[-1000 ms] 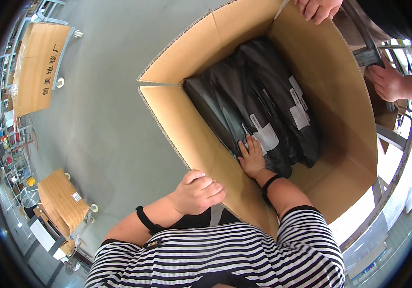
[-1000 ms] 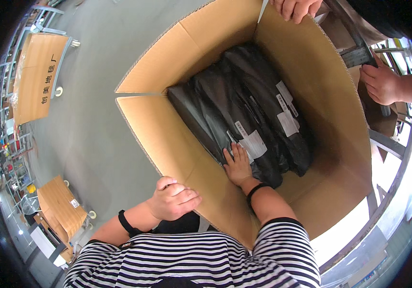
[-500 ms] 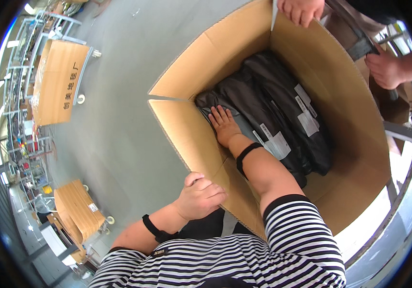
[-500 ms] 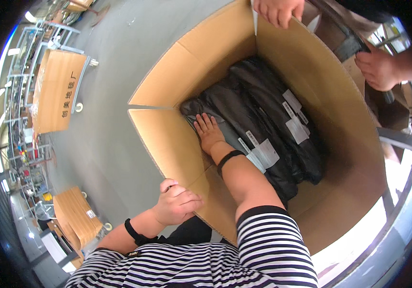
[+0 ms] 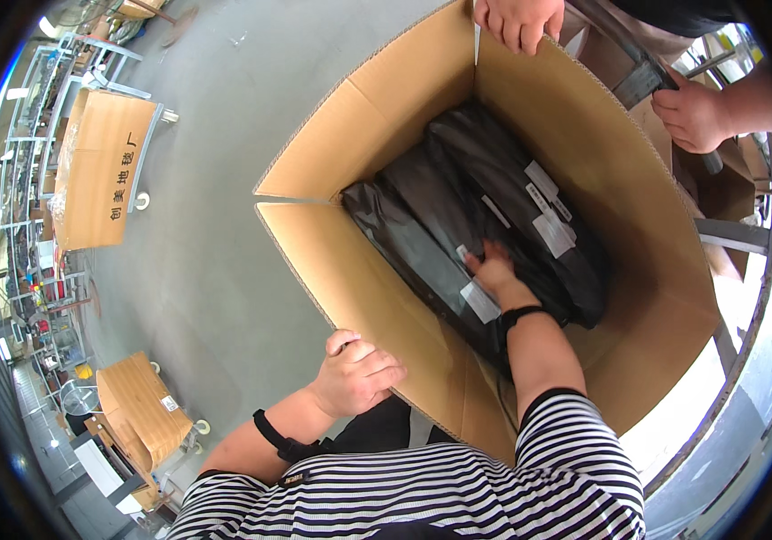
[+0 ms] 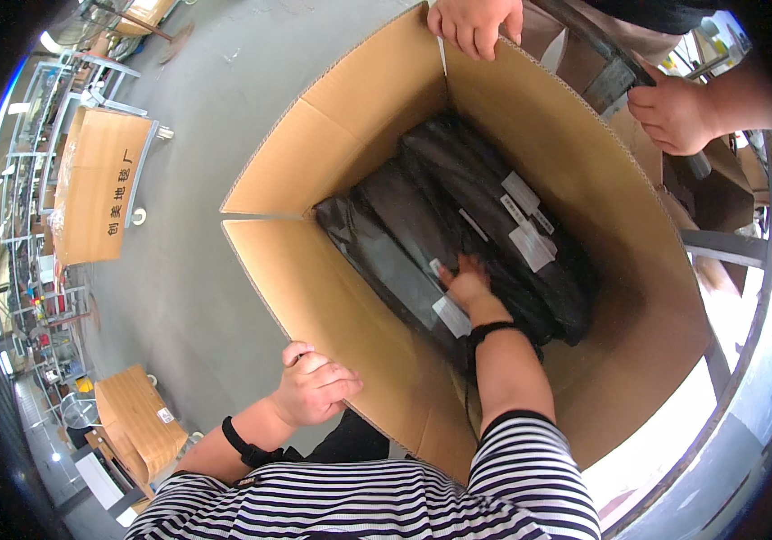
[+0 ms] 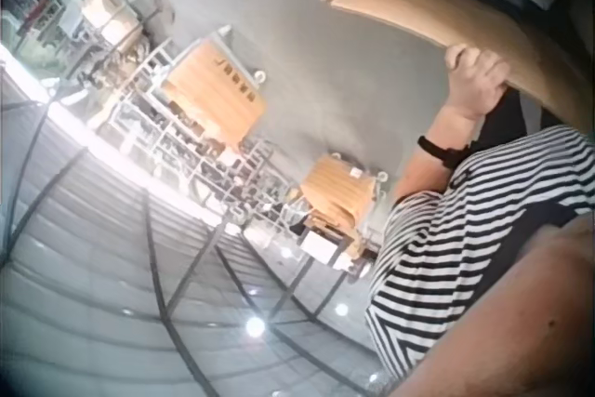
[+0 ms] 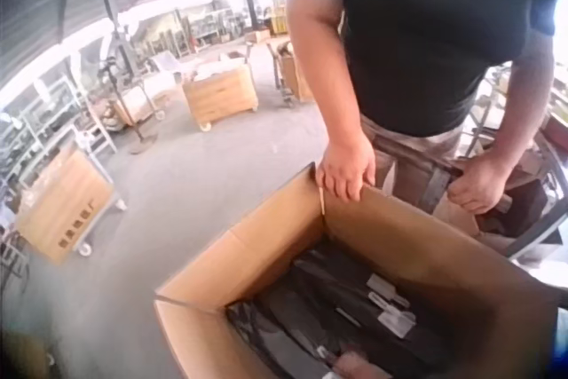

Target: Applying labels to wrapped long cylindrical products and placing them into a cardboard box for shipping.

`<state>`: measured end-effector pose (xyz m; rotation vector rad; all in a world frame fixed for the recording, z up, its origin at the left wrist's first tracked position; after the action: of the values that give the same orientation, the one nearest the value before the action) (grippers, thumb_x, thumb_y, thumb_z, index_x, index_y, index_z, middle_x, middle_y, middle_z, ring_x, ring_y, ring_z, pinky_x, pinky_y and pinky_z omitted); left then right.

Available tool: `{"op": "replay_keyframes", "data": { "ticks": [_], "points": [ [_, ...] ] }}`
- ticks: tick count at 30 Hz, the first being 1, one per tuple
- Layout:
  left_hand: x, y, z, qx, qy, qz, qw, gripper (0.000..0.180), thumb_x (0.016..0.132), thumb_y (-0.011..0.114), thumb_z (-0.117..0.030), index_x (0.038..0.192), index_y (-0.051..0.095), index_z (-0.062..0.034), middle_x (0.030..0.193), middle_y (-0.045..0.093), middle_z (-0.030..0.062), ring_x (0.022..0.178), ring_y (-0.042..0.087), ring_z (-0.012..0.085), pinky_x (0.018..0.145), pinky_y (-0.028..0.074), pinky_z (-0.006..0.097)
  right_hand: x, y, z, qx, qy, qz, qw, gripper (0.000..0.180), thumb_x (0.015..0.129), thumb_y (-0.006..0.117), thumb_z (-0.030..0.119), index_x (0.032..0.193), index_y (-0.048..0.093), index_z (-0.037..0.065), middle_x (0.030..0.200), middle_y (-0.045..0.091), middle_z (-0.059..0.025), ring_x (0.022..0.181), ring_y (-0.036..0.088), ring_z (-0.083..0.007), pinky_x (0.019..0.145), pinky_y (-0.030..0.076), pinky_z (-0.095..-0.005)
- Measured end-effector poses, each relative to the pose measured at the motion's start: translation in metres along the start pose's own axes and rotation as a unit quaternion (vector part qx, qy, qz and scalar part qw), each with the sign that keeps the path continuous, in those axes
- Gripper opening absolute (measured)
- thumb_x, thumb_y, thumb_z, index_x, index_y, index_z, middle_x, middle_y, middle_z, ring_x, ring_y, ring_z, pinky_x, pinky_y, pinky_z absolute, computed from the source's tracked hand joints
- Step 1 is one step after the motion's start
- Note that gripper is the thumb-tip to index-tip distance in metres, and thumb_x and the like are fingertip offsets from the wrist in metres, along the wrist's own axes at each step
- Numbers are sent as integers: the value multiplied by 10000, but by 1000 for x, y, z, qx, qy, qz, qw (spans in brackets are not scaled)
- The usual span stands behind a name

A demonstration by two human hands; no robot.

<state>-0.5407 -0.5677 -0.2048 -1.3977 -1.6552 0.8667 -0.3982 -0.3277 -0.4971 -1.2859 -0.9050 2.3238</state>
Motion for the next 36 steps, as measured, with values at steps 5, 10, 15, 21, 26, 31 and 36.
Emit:
{"op": "replay_keyframes", "data": {
  "ticks": [5,10,15,21,26,31,36],
  "points": [
    [0,-7,-3,14,9,24,1000,306,608,791,-238,906,725,-255,958,665,-137,892,512,99,996,305,404,11,-42,22,-69,-74,53,993,721,902,666,460,1506,407,164,1470,446,-208,1344,440,-404,1133,338,-502],
    [-7,-9,-3,8,-9,26,1000,276,634,777,-243,903,716,-258,932,656,-142,886,510,94,991,306,388,38,-139,31,-115,-46,-301,946,883,716,855,351,1466,432,157,1383,509,-214,1291,492,-390,1080,410,-476],
    [3,3,1,5,7,13,1000,233,654,750,-208,874,715,-274,919,656,-152,863,513,85,975,308,384,55,-118,-17,-151,23,-69,986,933,673,873,342,1466,423,148,1339,532,-203,1214,546,-396,992,482,-470],
    [-3,-7,-4,17,-11,3,1000,256,627,768,-226,873,705,-262,918,635,-141,866,507,94,985,312,376,25,-75,19,-131,7,-35,991,911,740,828,378,1492,374,135,1363,518,-195,1275,493,-392,1045,430,-502],
    [-1,-8,-8,25,-10,17,999,275,611,773,-197,872,718,-264,915,640,-133,887,517,102,981,320,383,25,-89,25,-120,41,20,992,945,796,788,396,1549,275,147,1472,430,-196,1349,432,-384,1116,347,-515],
    [9,-8,-9,29,-31,26,999,219,616,750,-164,819,722,-242,836,663,-97,872,566,159,963,326,411,-31,-100,46,-139,-32,-176,974,1037,792,783,419,1574,188,88,1553,343,-228,1412,371,-409,1122,344,-532],
    [16,-11,7,35,-7,30,999,206,612,775,-176,801,700,-205,830,663,-37,913,579,214,967,334,429,-152,-123,100,3,-178,93,980,508,776,738,371,1181,685,68,1121,704,-179,1039,668,-370,888,532,-473]
  ]
}}
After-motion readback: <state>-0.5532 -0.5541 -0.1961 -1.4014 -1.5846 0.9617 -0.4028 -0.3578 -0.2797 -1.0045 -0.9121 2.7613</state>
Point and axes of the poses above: each hand's wrist, its own x-axis towards the middle knuckle, its own y-axis out of the palm, z = x × y, the point moved 2 cm from there along x, towards the middle knuckle
